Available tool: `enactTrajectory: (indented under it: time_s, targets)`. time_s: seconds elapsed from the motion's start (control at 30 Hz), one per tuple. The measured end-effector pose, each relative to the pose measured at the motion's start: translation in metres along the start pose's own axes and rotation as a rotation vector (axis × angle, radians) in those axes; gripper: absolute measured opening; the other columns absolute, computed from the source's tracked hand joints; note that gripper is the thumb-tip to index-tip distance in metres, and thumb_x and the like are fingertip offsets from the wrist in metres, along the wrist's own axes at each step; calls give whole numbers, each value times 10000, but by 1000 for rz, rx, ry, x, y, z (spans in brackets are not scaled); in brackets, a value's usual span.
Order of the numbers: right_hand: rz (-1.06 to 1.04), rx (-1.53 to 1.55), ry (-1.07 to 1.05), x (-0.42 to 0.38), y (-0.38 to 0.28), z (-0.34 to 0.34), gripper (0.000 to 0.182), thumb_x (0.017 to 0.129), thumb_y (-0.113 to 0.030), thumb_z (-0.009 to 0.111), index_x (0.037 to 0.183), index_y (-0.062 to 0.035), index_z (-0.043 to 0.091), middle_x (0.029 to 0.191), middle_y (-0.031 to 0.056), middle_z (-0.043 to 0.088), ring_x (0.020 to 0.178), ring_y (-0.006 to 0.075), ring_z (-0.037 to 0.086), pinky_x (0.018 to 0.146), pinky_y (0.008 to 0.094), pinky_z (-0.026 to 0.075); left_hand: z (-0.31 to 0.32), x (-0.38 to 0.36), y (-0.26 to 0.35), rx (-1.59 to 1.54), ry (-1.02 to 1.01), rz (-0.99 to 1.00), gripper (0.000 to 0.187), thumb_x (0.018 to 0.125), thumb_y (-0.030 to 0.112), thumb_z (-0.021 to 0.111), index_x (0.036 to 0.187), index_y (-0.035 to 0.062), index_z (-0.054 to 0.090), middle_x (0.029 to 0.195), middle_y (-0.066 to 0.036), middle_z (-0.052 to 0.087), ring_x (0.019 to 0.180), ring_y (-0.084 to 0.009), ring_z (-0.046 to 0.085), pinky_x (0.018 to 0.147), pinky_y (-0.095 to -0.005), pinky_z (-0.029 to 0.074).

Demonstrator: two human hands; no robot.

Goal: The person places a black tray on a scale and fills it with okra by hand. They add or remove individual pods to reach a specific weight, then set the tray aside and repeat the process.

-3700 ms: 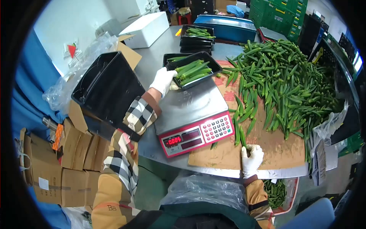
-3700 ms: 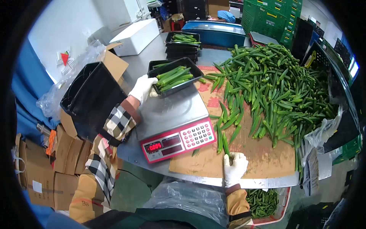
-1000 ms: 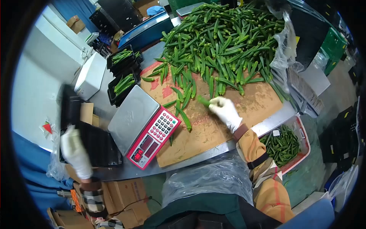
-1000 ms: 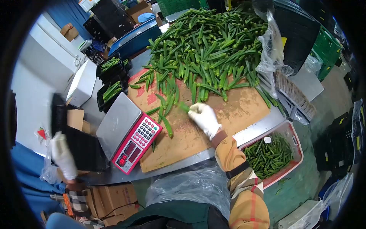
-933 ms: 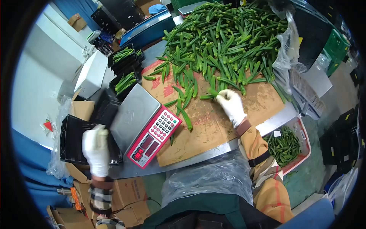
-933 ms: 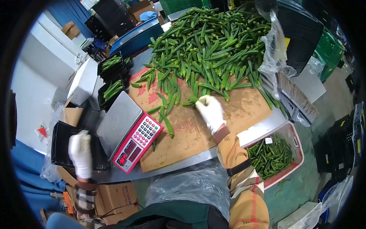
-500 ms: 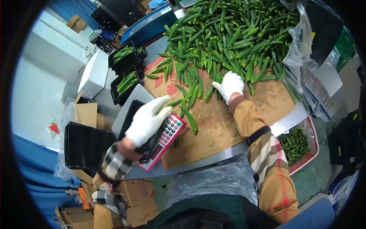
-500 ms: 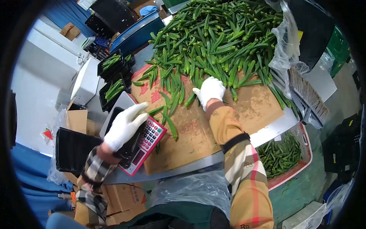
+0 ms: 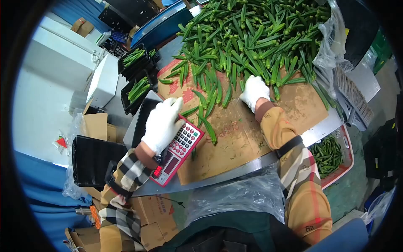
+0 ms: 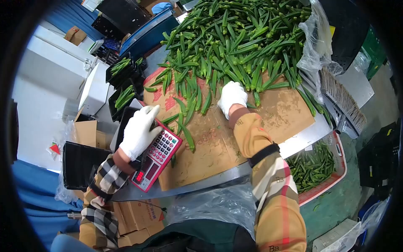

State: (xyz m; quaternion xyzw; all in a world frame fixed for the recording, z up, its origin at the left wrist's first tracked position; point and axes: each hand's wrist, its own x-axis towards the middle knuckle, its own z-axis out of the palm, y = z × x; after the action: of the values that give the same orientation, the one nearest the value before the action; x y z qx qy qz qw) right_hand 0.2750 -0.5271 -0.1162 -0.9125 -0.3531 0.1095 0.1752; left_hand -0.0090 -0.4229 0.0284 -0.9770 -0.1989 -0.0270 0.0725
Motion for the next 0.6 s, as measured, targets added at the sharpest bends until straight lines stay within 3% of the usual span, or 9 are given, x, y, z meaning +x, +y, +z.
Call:
enactTrajectory:
  time_s: [0.13,0.2,0.3,0.33,0.43,0.47,0.53,0.6]
  targets:
    - [-168,6,-134,-42,27,-24,621,756,-360,870,1206,-5,629,1217,232,652,1122,394,679,946,459,572,-7,-54,-47,-168,-174,-104,596,858,158,777,1412,75,573,1310,-150,627,1156,-337,620,999,-402,511]
    - [-203,138,-155,-56,46,-25,755,770,-384,865,1360,-2,590,1241,233,647,1171,405,648,993,455,538,-13,-69,-59,-179,-202,-179,643,872,192,796,1459,87,557,1352,-152,617,1179,-314,634,1021,-387,509]
    - [-251,293,-146,-62,79,-27,883,783,-391,858,1485,11,506,1286,246,633,1201,399,634,1006,443,523,-42,-53,-35,84,-180,-250,570,903,266,775,1417,94,601,1234,-161,682,1105,-329,673,943,-404,542]
    - [-215,268,-184,-66,80,-40,837,787,-367,858,1472,-12,534,1299,239,645,1190,391,644,1008,435,519,-45,-44,-26,80,-136,-262,462,939,300,736,1336,78,659,1090,-166,731,999,-342,707,880,-413,561]
    - [-283,269,-220,-69,96,-39,782,783,-332,862,1446,-37,572,1290,221,664,1172,383,654,1001,430,521,-36,-10,-14,-155,-163,-152,379,970,304,697,1253,52,700,1015,-177,748,917,-348,725,844,-404,570]
    - [-341,261,-115,-72,102,-28,663,790,-273,846,1373,-40,635,1217,214,702,1133,383,672,981,433,530,-34,4,-5,-293,-199,-155,343,1002,290,649,1202,18,708,957,-152,757,863,-296,735,822,-370,569]
    - [-253,204,-168,-81,99,-41,586,799,-243,826,1320,-26,666,1167,223,714,1122,385,679,971,436,535,-15,40,8,-469,-319,-235,309,1022,241,603,1177,-8,699,863,-103,729,757,-182,698,747,-334,564]
    - [-191,253,-158,-86,101,-45,454,818,-201,787,1223,-12,710,1090,233,729,1084,390,693,950,446,542,22,70,9,-623,-389,-255,299,997,252,625,1133,-4,700,870,-119,732,735,-195,700,735,-349,565]
